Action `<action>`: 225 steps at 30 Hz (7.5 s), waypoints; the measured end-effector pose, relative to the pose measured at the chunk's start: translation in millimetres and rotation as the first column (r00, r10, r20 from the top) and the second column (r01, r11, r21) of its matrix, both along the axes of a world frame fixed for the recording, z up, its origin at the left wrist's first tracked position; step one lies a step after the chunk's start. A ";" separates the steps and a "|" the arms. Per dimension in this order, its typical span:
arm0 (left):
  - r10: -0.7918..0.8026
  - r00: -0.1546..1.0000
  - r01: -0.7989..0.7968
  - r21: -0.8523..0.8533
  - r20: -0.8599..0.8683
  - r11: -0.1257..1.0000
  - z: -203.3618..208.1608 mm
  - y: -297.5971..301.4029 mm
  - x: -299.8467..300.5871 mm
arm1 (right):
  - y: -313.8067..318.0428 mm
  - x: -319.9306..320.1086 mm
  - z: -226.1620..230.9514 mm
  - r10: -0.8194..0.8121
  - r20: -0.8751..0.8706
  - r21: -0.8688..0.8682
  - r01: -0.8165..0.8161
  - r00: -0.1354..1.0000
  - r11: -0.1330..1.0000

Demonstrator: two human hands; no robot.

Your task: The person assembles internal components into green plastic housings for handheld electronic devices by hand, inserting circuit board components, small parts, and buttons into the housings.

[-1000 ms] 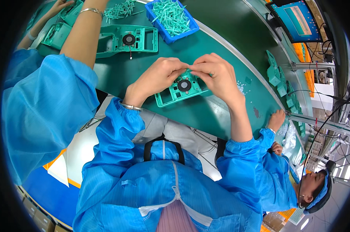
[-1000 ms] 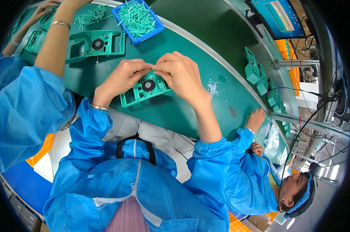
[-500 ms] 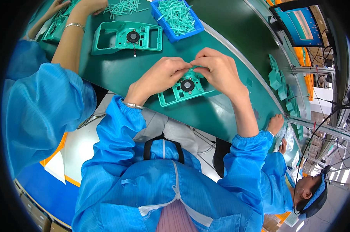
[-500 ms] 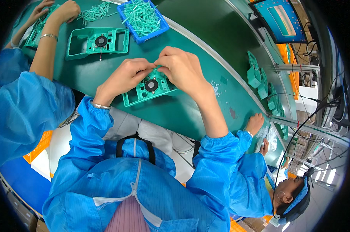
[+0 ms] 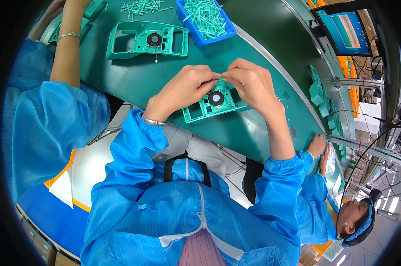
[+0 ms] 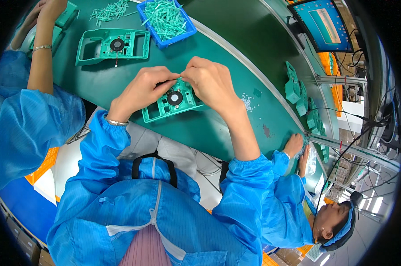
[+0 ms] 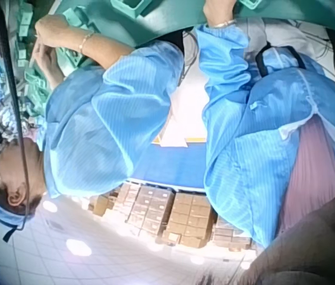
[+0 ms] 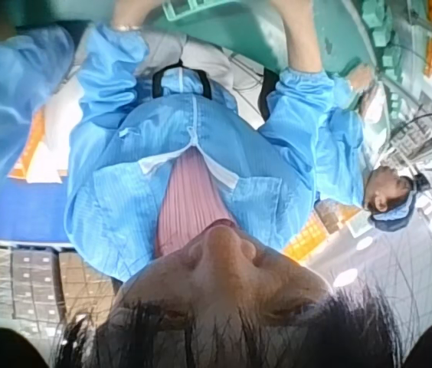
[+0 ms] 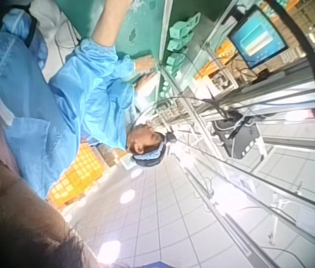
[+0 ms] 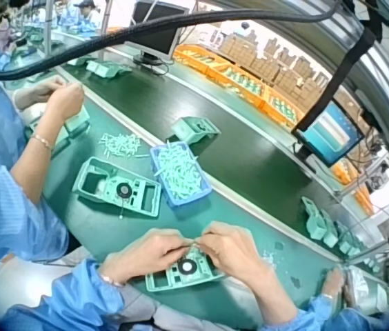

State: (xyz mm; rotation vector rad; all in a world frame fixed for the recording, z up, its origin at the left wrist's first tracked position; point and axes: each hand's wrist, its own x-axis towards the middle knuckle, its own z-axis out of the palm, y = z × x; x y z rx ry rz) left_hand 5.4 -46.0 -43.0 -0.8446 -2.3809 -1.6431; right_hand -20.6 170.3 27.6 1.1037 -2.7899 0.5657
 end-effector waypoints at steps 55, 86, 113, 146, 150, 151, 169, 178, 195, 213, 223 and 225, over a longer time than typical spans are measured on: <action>0.052 0.991 -0.056 0.034 0.127 0.998 -1.8 6.9 3.7 | 25.3 -2.5 4.6 -0.224 0.360 -0.221 0.316 0.906 0.923; 0.265 0.963 -0.266 0.020 0.051 0.964 8.1 37.0 49.1 | 123.3 92.1 -1.1 -0.576 0.349 -0.662 0.629 0.739 0.407; 0.095 0.955 -0.161 0.224 0.280 0.961 -1.3 59.3 55.7 | 130.2 95.6 -48.4 -0.608 -0.227 0.057 0.634 0.761 0.771; 0.034 0.975 -0.076 0.185 0.220 0.980 -2.2 49.8 61.1 | 11.2 78.0 -21.7 -0.236 -0.288 -0.175 0.192 0.928 0.966; 0.024 0.972 -0.056 0.130 0.235 0.990 -3.6 48.0 60.8 | 9.7 76.3 -26.1 -0.218 -0.367 -0.152 0.173 0.904 0.973; 0.021 0.970 -0.055 0.137 0.241 0.989 -3.4 47.9 61.0 | 9.9 77.0 -27.1 -0.217 -0.366 -0.152 0.172 0.905 0.973; 0.064 0.968 -0.098 0.130 0.244 0.987 -1.2 47.7 66.4 | 45.3 85.8 2.0 -0.129 -0.110 -0.083 0.120 0.986 0.989; 0.063 0.969 -0.103 0.158 0.238 0.982 0.0 52.4 63.0 | 148.9 99.2 -41.3 -0.744 0.097 -0.266 0.737 0.661 0.621; 0.071 0.973 -0.103 0.138 0.220 0.985 -5.6 51.4 62.2 | 153.6 83.4 -42.0 -0.652 -0.045 -0.097 0.646 0.757 0.757; -0.006 0.934 -0.055 0.162 0.356 0.985 3.6 47.7 64.9 | 133.9 99.2 -43.0 -0.724 0.097 -0.393 0.694 0.683 0.603; 0.004 0.859 -0.077 0.121 0.513 0.990 31.7 64.3 107.7 | 35.0 175.6 -52.9 -0.574 0.349 -0.536 0.660 0.741 0.527; 0.032 0.842 -0.046 0.012 0.538 0.999 47.3 53.4 104.4 | 32.2 176.8 -57.6 -0.594 0.358 -0.531 0.681 0.720 0.505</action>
